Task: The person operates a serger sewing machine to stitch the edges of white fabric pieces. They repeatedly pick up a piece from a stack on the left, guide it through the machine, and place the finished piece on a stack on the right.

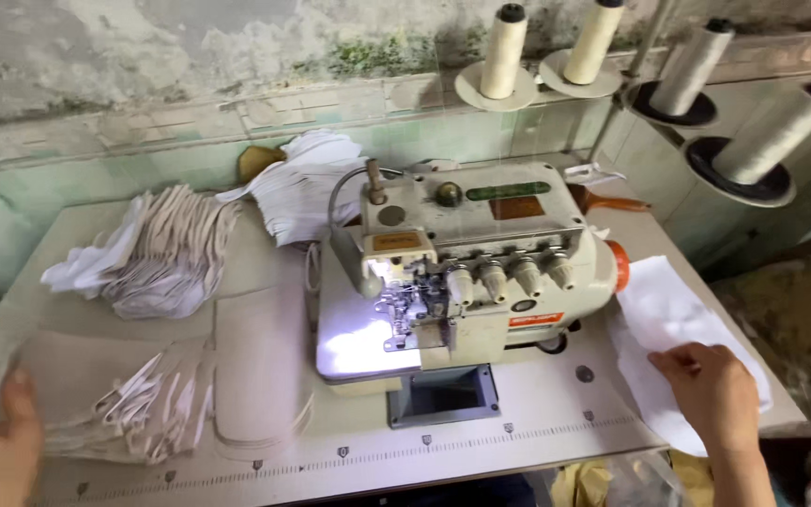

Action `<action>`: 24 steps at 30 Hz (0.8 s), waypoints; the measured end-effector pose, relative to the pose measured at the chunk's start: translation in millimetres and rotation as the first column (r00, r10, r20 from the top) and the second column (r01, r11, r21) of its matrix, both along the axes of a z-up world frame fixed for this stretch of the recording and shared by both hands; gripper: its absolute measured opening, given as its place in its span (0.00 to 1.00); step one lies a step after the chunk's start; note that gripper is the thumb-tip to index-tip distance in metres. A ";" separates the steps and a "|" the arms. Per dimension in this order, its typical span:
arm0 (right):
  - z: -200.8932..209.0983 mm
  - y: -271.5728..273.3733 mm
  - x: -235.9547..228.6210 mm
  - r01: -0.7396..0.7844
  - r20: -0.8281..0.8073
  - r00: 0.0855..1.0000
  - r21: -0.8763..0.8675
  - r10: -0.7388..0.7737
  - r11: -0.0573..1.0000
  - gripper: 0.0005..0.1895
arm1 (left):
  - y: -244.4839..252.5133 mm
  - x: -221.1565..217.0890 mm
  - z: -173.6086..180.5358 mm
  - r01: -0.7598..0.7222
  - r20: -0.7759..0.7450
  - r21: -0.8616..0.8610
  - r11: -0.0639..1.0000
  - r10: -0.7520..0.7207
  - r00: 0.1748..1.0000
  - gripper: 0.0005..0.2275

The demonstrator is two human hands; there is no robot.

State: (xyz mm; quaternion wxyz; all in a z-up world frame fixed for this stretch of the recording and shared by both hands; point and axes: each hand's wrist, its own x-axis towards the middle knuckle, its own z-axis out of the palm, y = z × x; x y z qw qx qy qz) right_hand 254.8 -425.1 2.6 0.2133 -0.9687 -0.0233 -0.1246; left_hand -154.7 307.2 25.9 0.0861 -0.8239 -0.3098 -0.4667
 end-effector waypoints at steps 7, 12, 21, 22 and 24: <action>7.7 10.0 3.3 0.079 -0.115 0.991 0.076 -0.070 0.994 0.18 | -247.8 113.9 28.7 -0.081 -0.377 -0.821 0.564 -0.430 0.820 0.17; 4.8 28.7 -6.4 -0.008 0.065 0.998 0.139 -0.001 0.990 0.14 | -348.1 157.1 -0.2 0.964 -0.096 -0.259 0.059 -0.995 0.035 0.09; -57.6 112.5 -126.1 -0.192 -0.241 0.921 0.400 0.305 0.896 0.17 | -419.3 255.8 -10.1 0.625 0.274 -0.756 -0.195 -0.961 0.031 0.22; -88.4 121.9 -141.6 -0.292 -0.266 0.884 0.326 0.384 0.899 0.32 | -422.1 268.7 -15.5 0.586 0.257 -0.791 -0.176 -0.965 0.058 0.21; -80.1 147.7 -169.4 -0.425 0.001 0.899 0.241 0.438 0.872 0.17 | -428.7 290.6 -20.3 0.573 0.149 -0.813 -0.101 -0.988 0.037 0.21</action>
